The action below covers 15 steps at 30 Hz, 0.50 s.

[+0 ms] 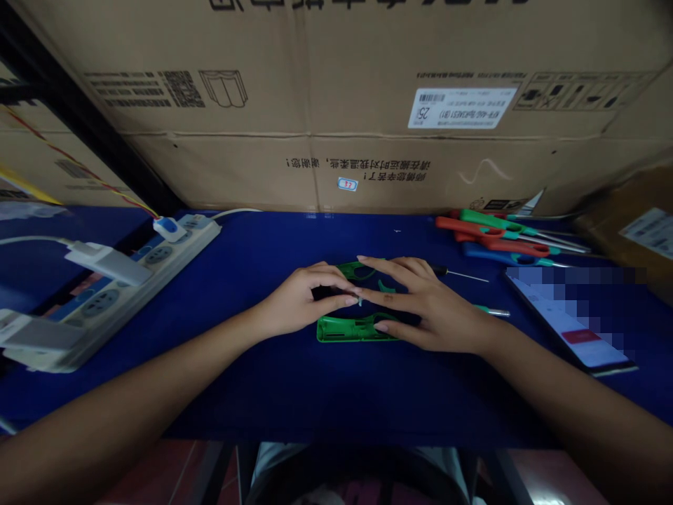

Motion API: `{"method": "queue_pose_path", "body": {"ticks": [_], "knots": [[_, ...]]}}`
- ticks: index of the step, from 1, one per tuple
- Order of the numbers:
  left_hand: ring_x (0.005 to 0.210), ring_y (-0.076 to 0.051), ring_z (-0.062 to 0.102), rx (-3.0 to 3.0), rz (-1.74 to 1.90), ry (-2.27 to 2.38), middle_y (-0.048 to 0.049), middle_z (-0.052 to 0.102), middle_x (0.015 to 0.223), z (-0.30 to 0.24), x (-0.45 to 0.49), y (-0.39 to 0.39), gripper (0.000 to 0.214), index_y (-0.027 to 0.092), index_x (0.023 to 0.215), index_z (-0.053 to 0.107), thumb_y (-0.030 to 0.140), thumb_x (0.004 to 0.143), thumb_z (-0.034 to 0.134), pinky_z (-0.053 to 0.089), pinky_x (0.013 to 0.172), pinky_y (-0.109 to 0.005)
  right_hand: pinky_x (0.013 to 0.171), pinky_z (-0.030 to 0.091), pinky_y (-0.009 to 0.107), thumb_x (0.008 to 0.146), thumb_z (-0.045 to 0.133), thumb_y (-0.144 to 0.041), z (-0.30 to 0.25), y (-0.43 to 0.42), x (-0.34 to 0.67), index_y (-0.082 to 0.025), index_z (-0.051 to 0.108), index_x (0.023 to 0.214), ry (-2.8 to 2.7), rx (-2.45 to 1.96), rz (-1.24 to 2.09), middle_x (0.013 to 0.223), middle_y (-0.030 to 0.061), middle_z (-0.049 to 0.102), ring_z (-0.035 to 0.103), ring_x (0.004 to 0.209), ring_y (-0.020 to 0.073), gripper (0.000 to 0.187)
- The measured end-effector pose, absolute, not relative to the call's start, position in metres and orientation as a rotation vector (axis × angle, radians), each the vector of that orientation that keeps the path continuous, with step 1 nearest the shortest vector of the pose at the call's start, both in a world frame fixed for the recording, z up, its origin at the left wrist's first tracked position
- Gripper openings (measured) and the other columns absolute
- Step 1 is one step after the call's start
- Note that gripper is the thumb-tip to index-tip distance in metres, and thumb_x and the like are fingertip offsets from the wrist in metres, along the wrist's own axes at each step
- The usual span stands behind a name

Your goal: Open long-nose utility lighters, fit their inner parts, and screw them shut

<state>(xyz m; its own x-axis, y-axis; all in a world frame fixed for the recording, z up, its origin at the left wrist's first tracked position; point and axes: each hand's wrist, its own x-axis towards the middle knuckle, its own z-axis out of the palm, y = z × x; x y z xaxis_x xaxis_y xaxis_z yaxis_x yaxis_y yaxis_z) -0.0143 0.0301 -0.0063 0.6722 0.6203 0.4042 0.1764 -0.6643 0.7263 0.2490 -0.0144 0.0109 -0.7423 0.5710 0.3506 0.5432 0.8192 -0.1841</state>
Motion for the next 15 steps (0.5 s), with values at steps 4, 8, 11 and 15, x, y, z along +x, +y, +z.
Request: {"method": "queue_pose_path", "body": {"ticks": [4,8,11,15], "knots": [[0.092,-0.017,0.068,2.229,0.853,0.62,-0.0047,0.075,0.095,-0.006,-0.015,0.03,0.014,0.02,0.104,0.077,0.025,0.092,0.072,0.053,0.086,-0.032,0.106,0.04,0.055,0.099,0.059,-0.037,0.01,-0.014,0.249,-0.032,0.051,0.15,-2.618,-0.819,0.091,0.168,0.0102,0.031,0.045,0.135,0.0321,0.052],[0.091,-0.017,0.067,2.386,0.806,0.699,-0.0033,0.075,0.095,-0.004,-0.018,0.031,0.012,0.021,0.101,0.077,0.026,0.091,0.074,0.05,0.086,-0.033,0.105,0.041,0.051,0.101,0.056,-0.035,0.009,-0.01,0.252,-0.024,0.052,0.148,-2.523,-0.924,0.074,0.158,0.0145,0.045,0.048,0.133,0.0304,0.049],[0.09,-0.018,0.068,2.565,0.696,0.807,-0.0008,0.075,0.093,-0.004,-0.022,0.033,0.009,0.023,0.098,0.077,0.029,0.091,0.074,0.045,0.088,-0.035,0.095,0.044,0.046,0.101,0.052,-0.028,0.004,-0.005,0.256,-0.021,0.066,0.128,-2.402,-1.1,0.048,0.128,0.0128,0.065,0.059,0.115,0.0272,0.03],[0.096,-0.019,0.068,2.645,0.624,0.918,-0.0009,0.074,0.099,-0.004,-0.026,0.036,0.012,0.024,0.101,0.076,0.031,0.094,0.07,0.043,0.089,-0.037,0.087,0.045,0.042,0.098,0.056,-0.026,-0.004,0.002,0.26,-0.021,0.067,0.1,-2.327,-1.29,0.119,0.104,0.0071,0.069,0.063,0.098,0.0241,0.013]]}}
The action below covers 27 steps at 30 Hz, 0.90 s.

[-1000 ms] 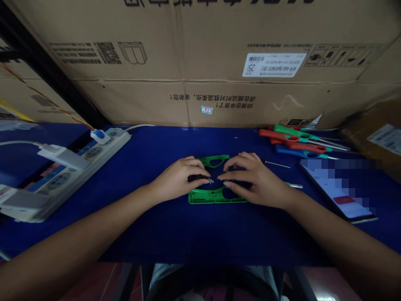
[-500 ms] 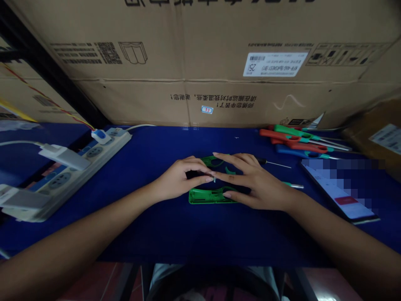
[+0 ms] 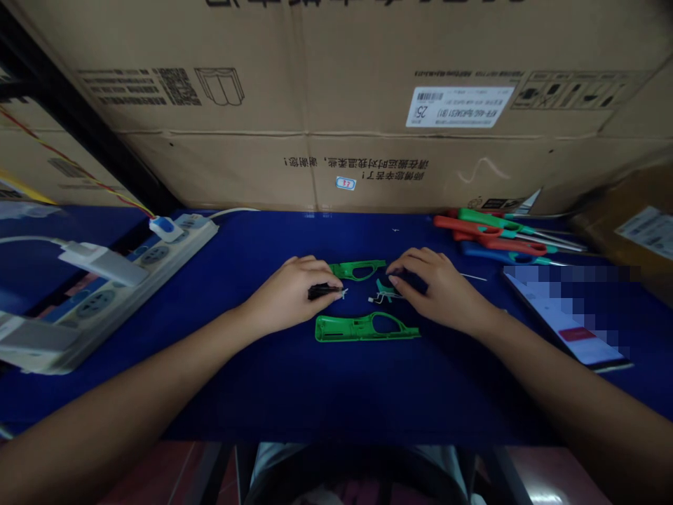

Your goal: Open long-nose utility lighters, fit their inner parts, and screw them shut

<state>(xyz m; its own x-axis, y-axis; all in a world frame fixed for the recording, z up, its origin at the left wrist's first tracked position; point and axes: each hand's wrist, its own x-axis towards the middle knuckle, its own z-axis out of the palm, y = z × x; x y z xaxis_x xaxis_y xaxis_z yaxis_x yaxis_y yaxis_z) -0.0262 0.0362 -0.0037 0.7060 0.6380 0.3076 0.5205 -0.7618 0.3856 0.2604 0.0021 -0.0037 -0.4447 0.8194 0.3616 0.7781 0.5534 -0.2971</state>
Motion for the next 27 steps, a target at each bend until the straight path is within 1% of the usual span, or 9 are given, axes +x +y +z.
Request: {"method": "queue_pose_path", "body": {"ticks": [3,6,8,10,14,18,21,24,27], "knots": [[0.101,-0.021,0.067,2.699,0.609,0.989,-0.0017,0.073,0.105,-0.002,-0.027,0.036,0.016,0.024,0.107,0.074,0.031,0.094,0.067,0.042,0.091,-0.038,0.084,0.044,0.04,0.095,0.061,-0.029,-0.006,0.003,0.26,-0.021,0.063,0.092,-2.335,-1.338,0.198,0.096,0.0051,0.068,0.064,0.094,0.0232,0.009],[0.103,-0.021,0.065,2.756,0.629,0.982,-0.0031,0.072,0.11,0.002,-0.026,0.03,0.021,0.024,0.113,0.072,0.033,0.096,0.063,0.042,0.09,-0.037,0.086,0.042,0.04,0.093,0.065,-0.032,-0.004,0.0,0.26,-0.022,0.065,0.096,-2.382,-1.342,0.237,0.1,0.0046,0.069,0.064,0.097,0.0236,0.01],[0.104,-0.02,0.065,2.773,0.639,0.918,-0.0029,0.071,0.11,0.005,-0.024,0.024,0.022,0.025,0.113,0.072,0.036,0.098,0.061,0.041,0.09,-0.037,0.088,0.04,0.041,0.094,0.065,-0.034,-0.003,-0.001,0.26,-0.023,0.066,0.101,-2.414,-1.321,0.246,0.104,0.0048,0.068,0.064,0.1,0.0239,0.012],[0.105,-0.02,0.064,2.781,0.598,0.811,-0.0027,0.071,0.111,0.007,-0.021,0.018,0.024,0.025,0.113,0.072,0.041,0.097,0.063,0.041,0.093,-0.036,0.088,0.039,0.041,0.094,0.067,-0.034,-0.001,-0.002,0.261,-0.024,0.067,0.103,-2.448,-1.289,0.232,0.106,0.0049,0.068,0.064,0.103,0.0242,0.014],[0.1,-0.021,0.066,2.809,0.457,0.599,-0.0037,0.07,0.11,0.004,-0.018,0.013,0.04,0.023,0.116,0.071,0.053,0.089,0.071,0.045,0.092,-0.036,0.085,0.041,0.039,0.092,0.07,-0.029,-0.002,0.0,0.262,-0.023,0.065,0.103,-2.471,-1.262,0.212,0.106,0.0046,0.067,0.065,0.101,0.0236,0.013],[0.099,-0.021,0.067,2.823,0.453,0.606,-0.003,0.07,0.104,-0.001,-0.019,0.016,0.035,0.022,0.116,0.071,0.048,0.092,0.069,0.048,0.092,-0.036,0.077,0.046,0.035,0.092,0.066,-0.021,-0.002,0.004,0.265,-0.02,0.063,0.098,-2.356,-1.292,0.257,0.095,0.0042,0.069,0.066,0.084,0.0202,0.007],[0.1,-0.021,0.068,2.835,0.455,0.621,-0.002,0.072,0.101,-0.002,-0.021,0.017,0.034,0.023,0.115,0.071,0.048,0.092,0.068,0.048,0.093,-0.036,0.072,0.049,0.033,0.093,0.063,-0.023,0.001,0.006,0.27,-0.02,0.065,0.096,-2.293,-1.311,0.277,0.089,0.0042,0.069,0.065,0.077,0.0193,0.004],[0.101,-0.022,0.068,2.845,0.453,0.624,-0.0018,0.072,0.1,-0.001,-0.023,0.017,0.036,0.024,0.115,0.071,0.05,0.091,0.069,0.048,0.093,-0.037,0.076,0.052,0.036,0.093,0.064,-0.026,0.004,0.007,0.275,-0.019,0.067,0.102,-2.294,-1.301,0.216,0.094,0.0065,0.068,0.066,0.082,0.0215,0.012],[0.098,-0.021,0.068,2.857,0.452,0.62,-0.0024,0.072,0.1,0.002,-0.023,0.016,0.035,0.023,0.113,0.071,0.05,0.09,0.069,0.048,0.089,-0.035,0.081,0.053,0.038,0.093,0.064,-0.025,0.007,0.007,0.277,-0.018,0.066,0.108,-2.213,-1.275,0.126,0.102,0.0093,0.066,0.066,0.088,0.0226,0.017]]}}
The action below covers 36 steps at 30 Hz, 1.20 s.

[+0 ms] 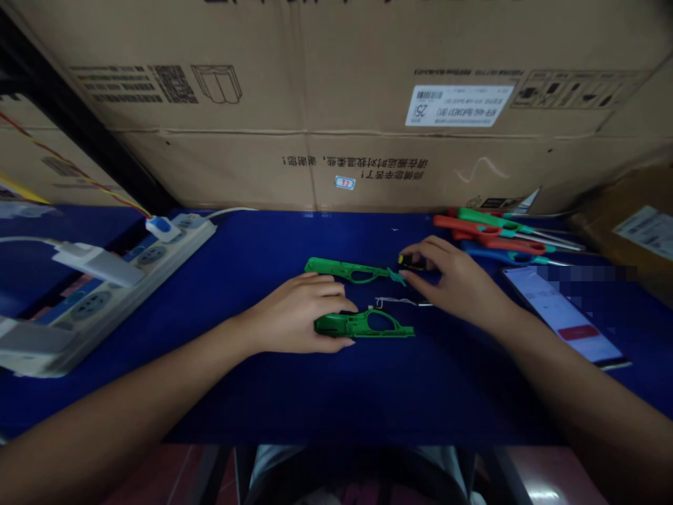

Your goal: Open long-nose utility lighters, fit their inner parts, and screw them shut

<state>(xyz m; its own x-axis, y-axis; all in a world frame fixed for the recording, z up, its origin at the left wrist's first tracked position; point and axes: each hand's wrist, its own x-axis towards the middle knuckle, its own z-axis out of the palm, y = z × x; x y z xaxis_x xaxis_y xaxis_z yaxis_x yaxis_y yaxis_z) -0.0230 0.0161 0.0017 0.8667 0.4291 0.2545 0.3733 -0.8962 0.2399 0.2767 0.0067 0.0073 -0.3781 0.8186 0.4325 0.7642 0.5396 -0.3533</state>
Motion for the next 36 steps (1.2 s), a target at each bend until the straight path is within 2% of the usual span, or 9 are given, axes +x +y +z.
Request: {"method": "queue_pose_path", "body": {"ticks": [4,9,11,14,18,22,29,36], "knots": [[0.092,-0.02,0.067,2.867,0.472,0.636,-0.0019,0.072,0.096,0.003,-0.022,0.017,0.03,0.023,0.106,0.072,0.047,0.089,0.069,0.047,0.085,-0.033,0.084,0.053,0.037,0.095,0.062,-0.025,0.011,0.001,0.271,-0.021,0.068,0.104,-2.276,-1.129,0.223,0.101,0.008,0.065,0.065,0.092,0.0214,0.012],[0.085,-0.018,0.065,2.823,0.452,0.677,0.0014,0.069,0.087,0.004,-0.021,0.017,0.027,0.023,0.101,0.071,0.045,0.086,0.072,0.045,0.081,-0.032,0.095,0.05,0.041,0.093,0.067,-0.028,0.007,-0.007,0.261,-0.024,0.067,0.113,-2.512,-1.049,0.417,0.109,0.0075,0.067,0.064,0.104,0.0234,0.02],[0.083,-0.017,0.063,2.81,0.43,0.673,0.0021,0.067,0.084,0.005,-0.021,0.017,0.026,0.023,0.1,0.07,0.045,0.086,0.072,0.044,0.079,-0.032,0.091,0.05,0.037,0.094,0.064,-0.024,0.006,-0.006,0.259,-0.023,0.066,0.108,-2.504,-1.051,0.498,0.106,0.0066,0.068,0.064,0.099,0.0212,0.013],[0.081,-0.017,0.063,2.808,0.414,0.672,0.0025,0.066,0.081,0.007,-0.022,0.016,0.025,0.024,0.099,0.07,0.045,0.085,0.072,0.042,0.077,-0.032,0.078,0.049,0.032,0.094,0.062,-0.02,0.006,-0.005,0.26,-0.022,0.063,0.096,-2.468,-1.116,0.509,0.093,0.0039,0.068,0.063,0.085,0.0184,0.003],[0.084,-0.018,0.063,2.817,0.397,0.683,0.0017,0.068,0.084,0.007,-0.023,0.016,0.026,0.023,0.101,0.069,0.044,0.086,0.071,0.042,0.079,-0.033,0.066,0.046,0.028,0.094,0.063,-0.025,0.008,-0.005,0.262,-0.022,0.062,0.092,-2.354,-1.198,0.579,0.081,0.0006,0.068,0.061,0.07,0.0148,0.004],[0.09,-0.019,0.065,2.826,0.402,0.684,0.0007,0.07,0.092,0.007,-0.023,0.016,0.026,0.023,0.102,0.069,0.045,0.087,0.07,0.042,0.083,-0.034,0.068,0.048,0.026,0.097,0.059,-0.027,0.012,-0.007,0.261,-0.021,0.067,0.093,-2.247,-1.165,0.673,0.082,0.0006,0.07,0.064,0.072,0.0136,0.01],[0.088,-0.019,0.065,2.819,0.461,0.686,-0.0009,0.071,0.093,0.008,-0.022,0.016,0.028,0.022,0.103,0.07,0.044,0.086,0.07,0.045,0.084,-0.035,0.07,0.052,0.028,0.097,0.058,-0.028,0.014,-0.01,0.257,-0.02,0.068,0.102,-2.106,-1.15,0.818,0.09,0.0032,0.069,0.064,0.076,0.0147,0.013],[0.094,-0.019,0.065,2.638,0.768,0.751,-0.0049,0.071,0.102,0.0,-0.01,0.012,0.031,0.021,0.118,0.07,0.042,0.095,0.067,0.048,0.089,-0.036,0.071,0.053,0.029,0.099,0.055,-0.027,0.008,-0.014,0.246,-0.021,0.064,0.106,-2.018,-1.026,0.94,0.091,0.0031,0.065,0.061,0.076,0.0142,0.013]]}}
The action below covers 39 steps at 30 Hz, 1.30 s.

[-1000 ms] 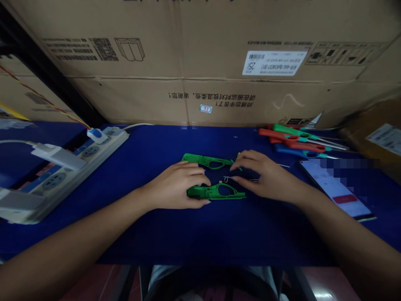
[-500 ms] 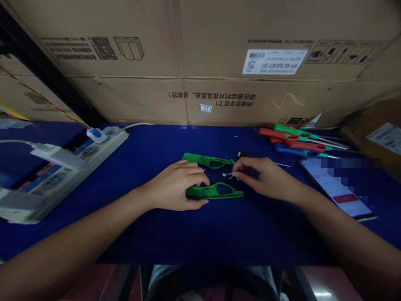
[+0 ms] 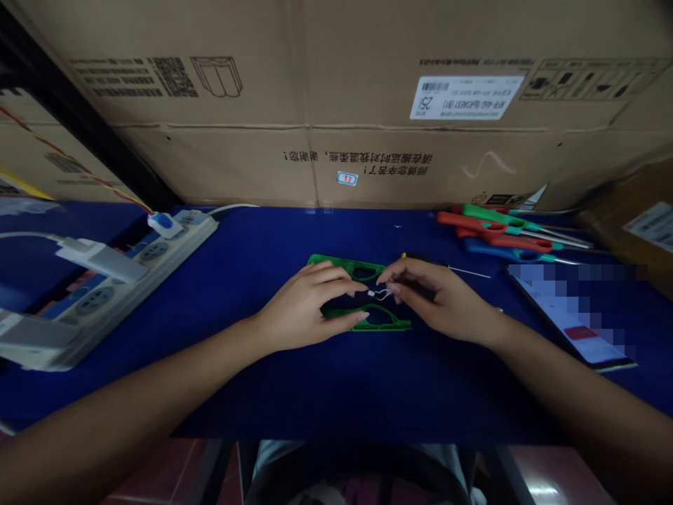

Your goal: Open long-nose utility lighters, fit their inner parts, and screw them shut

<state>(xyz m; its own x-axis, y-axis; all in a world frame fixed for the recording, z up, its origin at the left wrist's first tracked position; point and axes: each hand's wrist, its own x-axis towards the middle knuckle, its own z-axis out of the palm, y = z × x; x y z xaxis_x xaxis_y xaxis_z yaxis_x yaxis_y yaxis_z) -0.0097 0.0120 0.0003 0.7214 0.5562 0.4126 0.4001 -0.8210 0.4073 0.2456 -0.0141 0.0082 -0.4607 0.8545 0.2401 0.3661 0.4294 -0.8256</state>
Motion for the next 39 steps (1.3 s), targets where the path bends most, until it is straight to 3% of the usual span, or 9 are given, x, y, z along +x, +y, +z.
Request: {"method": "queue_pose_path", "body": {"ticks": [7,13,20,31,39], "knots": [[0.09,-0.017,0.064,2.603,0.836,0.665,-0.0036,0.073,0.099,-0.002,-0.002,0.008,0.019,0.022,0.112,0.073,0.031,0.097,0.067,0.049,0.085,-0.034,0.074,0.055,0.031,0.098,0.057,-0.026,0.002,-0.016,0.235,-0.02,0.065,0.106,-2.001,-0.941,0.979,0.094,0.0042,0.068,0.064,0.078,0.0142,0.013],[0.09,-0.018,0.063,2.556,0.907,0.684,-0.0046,0.074,0.097,-0.001,-0.002,0.009,0.014,0.019,0.106,0.074,0.026,0.098,0.065,0.05,0.084,-0.034,0.077,0.057,0.03,0.096,0.058,-0.024,0.006,-0.016,0.241,-0.019,0.062,0.126,-2.019,-0.954,0.951,0.096,0.0057,0.07,0.067,0.083,0.0152,0.031],[0.09,-0.018,0.064,2.641,0.914,0.74,-0.004,0.074,0.097,-0.003,-0.007,0.012,0.015,0.022,0.107,0.075,0.026,0.098,0.064,0.049,0.082,-0.035,0.068,0.055,0.028,0.094,0.061,-0.028,0.012,-0.013,0.245,-0.02,0.075,0.101,-2.131,-1.073,0.837,0.089,0.0045,0.076,0.069,0.075,0.0159,0.017],[0.08,-0.015,0.065,2.619,1.18,0.587,-0.0004,0.078,0.09,-0.006,-0.005,0.011,0.011,0.026,0.102,0.078,0.023,0.094,0.07,0.051,0.076,-0.031,0.057,0.05,0.026,0.091,0.069,-0.034,0.005,-0.014,0.24,-0.018,0.074,0.103,-2.049,-1.079,0.944,0.082,0.0027,0.072,0.062,0.061,0.0118,0.021],[0.082,-0.016,0.065,2.755,0.964,0.49,0.001,0.079,0.09,0.001,-0.009,0.01,0.01,0.025,0.099,0.078,0.022,0.094,0.07,0.052,0.075,-0.032,0.069,0.052,0.027,0.094,0.063,-0.024,0.009,-0.019,0.236,-0.02,0.074,0.091,-2.194,-0.957,0.806,0.085,0.0032,0.074,0.068,0.074,0.0145,0.012]]}}
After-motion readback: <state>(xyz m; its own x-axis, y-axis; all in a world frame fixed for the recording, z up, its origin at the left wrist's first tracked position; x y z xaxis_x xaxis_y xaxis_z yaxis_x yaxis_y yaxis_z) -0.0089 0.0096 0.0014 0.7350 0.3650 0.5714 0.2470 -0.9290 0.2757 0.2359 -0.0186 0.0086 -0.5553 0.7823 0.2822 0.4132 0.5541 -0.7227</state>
